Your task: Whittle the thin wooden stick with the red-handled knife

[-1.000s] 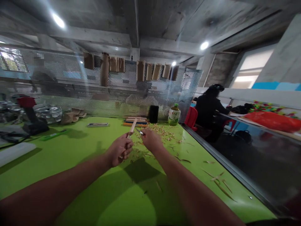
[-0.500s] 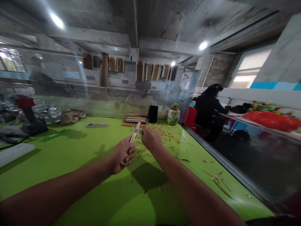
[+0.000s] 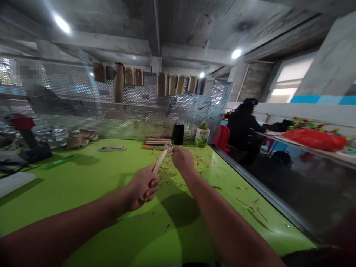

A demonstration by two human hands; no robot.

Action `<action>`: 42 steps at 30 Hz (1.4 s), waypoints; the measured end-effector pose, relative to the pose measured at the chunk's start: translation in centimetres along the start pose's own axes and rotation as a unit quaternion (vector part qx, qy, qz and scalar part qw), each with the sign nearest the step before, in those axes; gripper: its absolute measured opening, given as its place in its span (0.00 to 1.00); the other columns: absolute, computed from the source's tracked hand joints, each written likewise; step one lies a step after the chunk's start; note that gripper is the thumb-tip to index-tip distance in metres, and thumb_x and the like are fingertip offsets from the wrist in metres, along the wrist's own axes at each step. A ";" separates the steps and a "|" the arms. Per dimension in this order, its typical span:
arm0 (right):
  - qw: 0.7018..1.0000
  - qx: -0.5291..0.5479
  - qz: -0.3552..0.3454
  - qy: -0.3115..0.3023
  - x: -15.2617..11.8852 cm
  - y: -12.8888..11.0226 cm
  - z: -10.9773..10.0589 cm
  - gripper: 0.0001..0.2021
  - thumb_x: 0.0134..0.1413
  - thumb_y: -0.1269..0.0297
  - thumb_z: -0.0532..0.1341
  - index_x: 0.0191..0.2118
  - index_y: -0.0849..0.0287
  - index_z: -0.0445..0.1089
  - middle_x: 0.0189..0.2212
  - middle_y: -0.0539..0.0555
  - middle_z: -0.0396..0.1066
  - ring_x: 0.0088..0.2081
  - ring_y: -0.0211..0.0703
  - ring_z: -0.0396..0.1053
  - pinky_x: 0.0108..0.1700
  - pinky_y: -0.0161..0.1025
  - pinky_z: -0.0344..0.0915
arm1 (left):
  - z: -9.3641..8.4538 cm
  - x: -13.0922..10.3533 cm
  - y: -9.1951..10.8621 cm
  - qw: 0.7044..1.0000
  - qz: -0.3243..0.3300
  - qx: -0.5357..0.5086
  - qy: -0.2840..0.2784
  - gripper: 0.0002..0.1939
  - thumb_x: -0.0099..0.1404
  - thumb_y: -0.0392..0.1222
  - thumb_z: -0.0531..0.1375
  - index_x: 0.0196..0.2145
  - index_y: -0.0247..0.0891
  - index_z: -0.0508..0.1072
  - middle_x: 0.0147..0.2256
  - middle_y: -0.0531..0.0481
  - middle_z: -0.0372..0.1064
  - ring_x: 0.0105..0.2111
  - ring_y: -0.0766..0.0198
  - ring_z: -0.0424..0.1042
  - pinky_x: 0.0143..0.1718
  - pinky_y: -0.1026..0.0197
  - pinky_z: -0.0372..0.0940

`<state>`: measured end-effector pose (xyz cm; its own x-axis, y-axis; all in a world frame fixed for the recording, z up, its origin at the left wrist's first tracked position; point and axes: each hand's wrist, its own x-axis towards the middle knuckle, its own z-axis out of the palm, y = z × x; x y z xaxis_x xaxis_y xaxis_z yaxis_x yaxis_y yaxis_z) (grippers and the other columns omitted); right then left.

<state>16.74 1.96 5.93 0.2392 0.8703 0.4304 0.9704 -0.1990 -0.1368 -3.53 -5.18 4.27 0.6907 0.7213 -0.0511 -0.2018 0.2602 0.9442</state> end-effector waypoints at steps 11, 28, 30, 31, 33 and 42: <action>0.999 0.019 -0.021 -0.021 -1.1 -1.3 -0.3 0.15 0.59 0.64 0.50 0.43 0.54 0.74 0.37 0.58 0.76 0.37 0.45 0.71 0.34 0.35 0.57 | -2.3 1.8 0.9 0.997 0.049 -0.022 0.052 0.25 0.59 0.37 0.54 0.54 0.40 0.58 0.21 0.62 0.55 0.13 0.76 0.49 0.13 0.72 0.45; 0.990 -0.033 -0.117 -0.066 -3.2 -5.2 0.1 0.14 0.60 0.65 0.50 0.38 0.57 0.73 0.36 0.59 0.76 0.37 0.43 0.72 0.36 0.34 0.58 | -0.2 1.9 1.7 0.990 0.041 -0.003 0.137 0.06 0.57 0.35 0.52 0.33 0.42 0.57 0.18 0.63 0.51 0.12 0.75 0.46 0.14 0.70 0.41; 0.991 -0.028 -0.117 -0.061 -3.0 -4.9 0.1 0.14 0.60 0.65 0.50 0.38 0.58 0.73 0.36 0.59 0.76 0.38 0.43 0.72 0.37 0.34 0.58 | 0.1 1.7 1.4 0.990 0.038 -0.006 0.135 0.08 0.57 0.35 0.53 0.36 0.41 0.59 0.18 0.63 0.51 0.12 0.75 0.47 0.14 0.70 0.41; 0.992 -0.027 -0.112 -0.058 -2.8 -4.7 0.1 0.14 0.60 0.65 0.50 0.38 0.58 0.73 0.36 0.59 0.76 0.38 0.44 0.72 0.37 0.34 0.58 | 0.2 1.5 1.3 0.990 0.034 -0.005 0.134 0.10 0.57 0.35 0.53 0.38 0.41 0.60 0.18 0.63 0.51 0.12 0.75 0.47 0.14 0.70 0.41; 0.994 -0.023 -0.095 -0.051 -2.4 -4.1 0.1 0.14 0.61 0.66 0.50 0.39 0.58 0.73 0.36 0.59 0.76 0.37 0.44 0.72 0.37 0.35 0.58 | 0.3 1.2 0.9 0.992 0.025 -0.004 0.121 0.15 0.58 0.35 0.53 0.45 0.41 0.61 0.18 0.63 0.52 0.13 0.74 0.47 0.15 0.70 0.42; 0.997 -0.013 -0.074 -0.013 -0.9 -2.1 1.2 0.16 0.61 0.64 0.49 0.40 0.57 0.74 0.35 0.59 0.75 0.38 0.45 0.71 0.37 0.35 0.57 | 0.2 0.5 0.2 0.996 -0.005 -0.012 0.083 0.28 0.61 0.36 0.53 0.59 0.42 0.53 0.20 0.61 0.55 0.14 0.74 0.47 0.14 0.70 0.43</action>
<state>14.45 2.08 4.75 0.0925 0.9025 0.4206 0.9956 -0.0784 -0.0507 -3.11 -4.89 4.46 0.5690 0.8142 -0.1153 -0.2130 0.2813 0.9357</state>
